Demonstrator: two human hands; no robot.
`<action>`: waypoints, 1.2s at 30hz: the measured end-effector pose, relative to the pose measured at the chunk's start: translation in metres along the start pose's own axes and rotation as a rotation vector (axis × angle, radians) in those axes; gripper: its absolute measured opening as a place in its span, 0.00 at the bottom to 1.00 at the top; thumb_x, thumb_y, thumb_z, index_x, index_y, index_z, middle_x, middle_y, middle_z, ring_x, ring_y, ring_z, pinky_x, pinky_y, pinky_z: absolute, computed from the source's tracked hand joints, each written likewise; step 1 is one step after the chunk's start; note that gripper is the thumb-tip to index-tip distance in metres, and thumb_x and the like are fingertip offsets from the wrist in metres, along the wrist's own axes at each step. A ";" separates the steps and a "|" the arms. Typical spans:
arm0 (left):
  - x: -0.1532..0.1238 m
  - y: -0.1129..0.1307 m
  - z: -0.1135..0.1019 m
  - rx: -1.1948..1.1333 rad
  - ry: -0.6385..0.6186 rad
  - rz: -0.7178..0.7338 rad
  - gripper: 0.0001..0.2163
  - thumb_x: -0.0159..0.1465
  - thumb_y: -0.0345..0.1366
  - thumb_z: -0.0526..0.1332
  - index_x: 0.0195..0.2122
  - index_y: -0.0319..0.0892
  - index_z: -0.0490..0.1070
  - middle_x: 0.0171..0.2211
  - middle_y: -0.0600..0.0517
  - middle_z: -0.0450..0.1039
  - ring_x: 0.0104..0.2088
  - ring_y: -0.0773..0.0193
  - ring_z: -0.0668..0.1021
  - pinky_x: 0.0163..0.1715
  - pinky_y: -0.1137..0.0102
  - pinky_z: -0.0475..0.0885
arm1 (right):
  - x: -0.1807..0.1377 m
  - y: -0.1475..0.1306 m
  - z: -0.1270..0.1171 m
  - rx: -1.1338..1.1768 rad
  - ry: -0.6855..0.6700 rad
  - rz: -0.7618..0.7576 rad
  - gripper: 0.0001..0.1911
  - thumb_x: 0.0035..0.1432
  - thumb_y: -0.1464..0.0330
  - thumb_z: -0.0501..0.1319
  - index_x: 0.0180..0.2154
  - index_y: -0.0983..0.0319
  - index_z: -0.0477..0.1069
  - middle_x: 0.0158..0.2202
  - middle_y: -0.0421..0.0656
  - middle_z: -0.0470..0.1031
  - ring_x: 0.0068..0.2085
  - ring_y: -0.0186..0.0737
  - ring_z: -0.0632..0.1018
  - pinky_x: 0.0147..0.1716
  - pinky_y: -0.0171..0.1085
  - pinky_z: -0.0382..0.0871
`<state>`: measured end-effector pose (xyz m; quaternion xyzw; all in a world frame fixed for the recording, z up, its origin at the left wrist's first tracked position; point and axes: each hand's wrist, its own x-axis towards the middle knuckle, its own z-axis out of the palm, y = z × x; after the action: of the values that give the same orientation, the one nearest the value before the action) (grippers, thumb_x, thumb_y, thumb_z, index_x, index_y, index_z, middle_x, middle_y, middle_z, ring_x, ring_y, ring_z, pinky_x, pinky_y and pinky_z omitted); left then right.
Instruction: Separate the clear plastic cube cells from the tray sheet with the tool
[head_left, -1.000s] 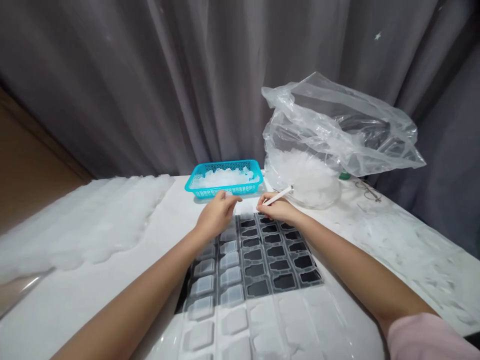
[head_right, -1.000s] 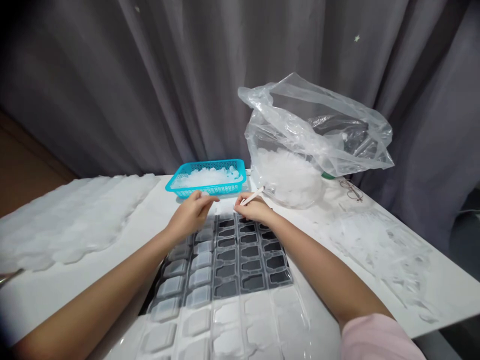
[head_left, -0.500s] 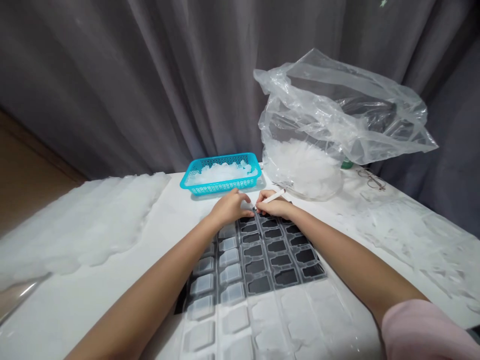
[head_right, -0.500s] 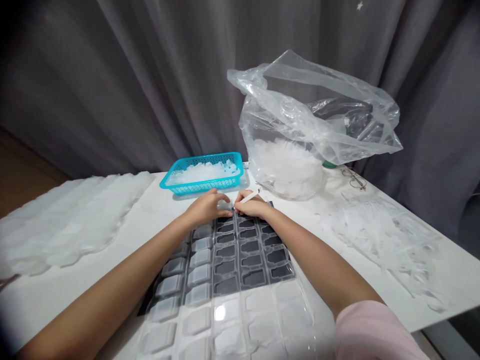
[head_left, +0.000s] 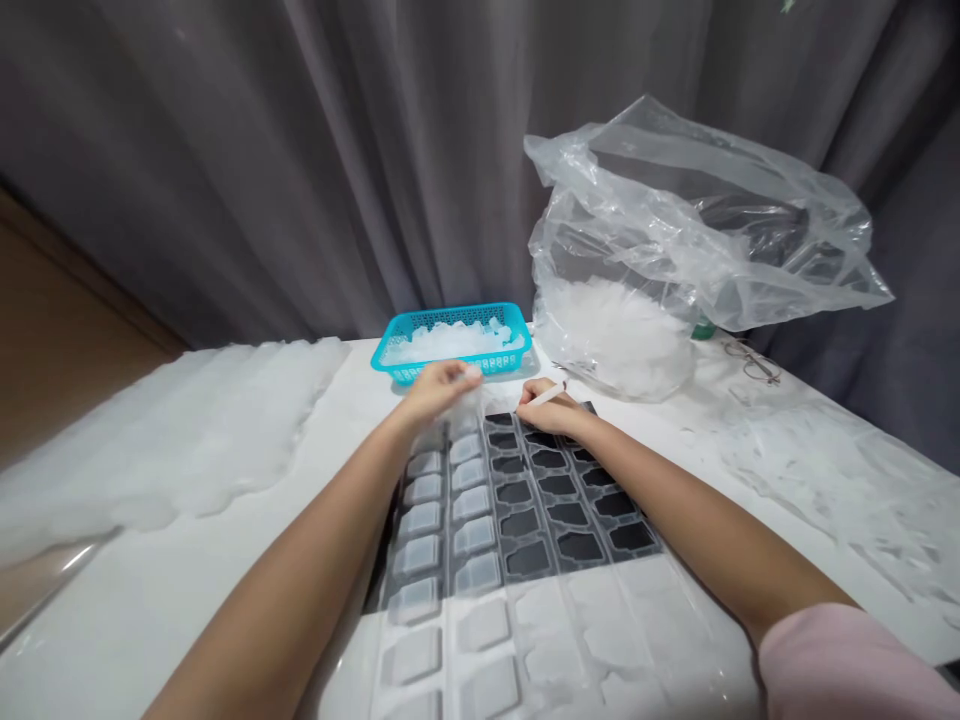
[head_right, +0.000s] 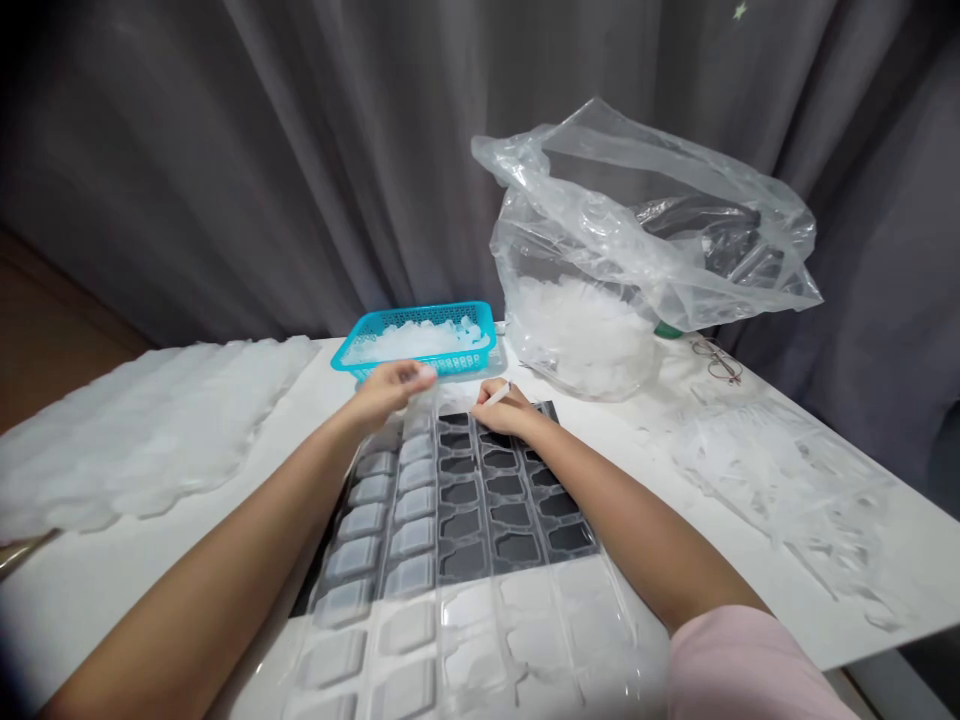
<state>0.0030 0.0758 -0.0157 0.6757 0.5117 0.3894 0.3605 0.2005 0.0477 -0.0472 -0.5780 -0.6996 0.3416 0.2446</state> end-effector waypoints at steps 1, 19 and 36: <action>0.001 0.004 -0.010 -0.156 0.089 -0.041 0.17 0.48 0.48 0.69 0.24 0.39 0.68 0.18 0.58 0.60 0.18 0.73 0.61 0.16 0.76 0.53 | 0.000 -0.001 0.000 -0.001 0.001 0.001 0.03 0.46 0.72 0.58 0.24 0.63 0.63 0.23 0.37 0.66 0.25 0.29 0.65 0.23 0.29 0.52; -0.065 0.104 0.005 -0.281 0.033 0.281 0.27 0.57 0.57 0.58 0.13 0.40 0.60 0.14 0.56 0.53 0.15 0.73 0.55 0.13 0.72 0.47 | -0.005 0.017 0.023 0.058 0.101 -0.238 0.03 0.50 0.71 0.54 0.25 0.63 0.63 0.24 0.37 0.68 0.28 0.32 0.68 0.27 0.30 0.55; -0.084 0.116 0.010 -0.252 0.197 0.345 0.28 0.57 0.60 0.56 0.15 0.39 0.67 0.19 0.53 0.59 0.19 0.71 0.60 0.17 0.71 0.52 | -0.045 -0.045 -0.031 0.790 0.306 -0.416 0.21 0.48 0.58 0.66 0.41 0.64 0.72 0.33 0.44 0.76 0.33 0.36 0.78 0.27 0.33 0.77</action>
<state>0.0453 -0.0319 0.0697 0.6618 0.3686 0.5700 0.3183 0.2041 0.0055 0.0094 -0.3321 -0.5730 0.4363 0.6091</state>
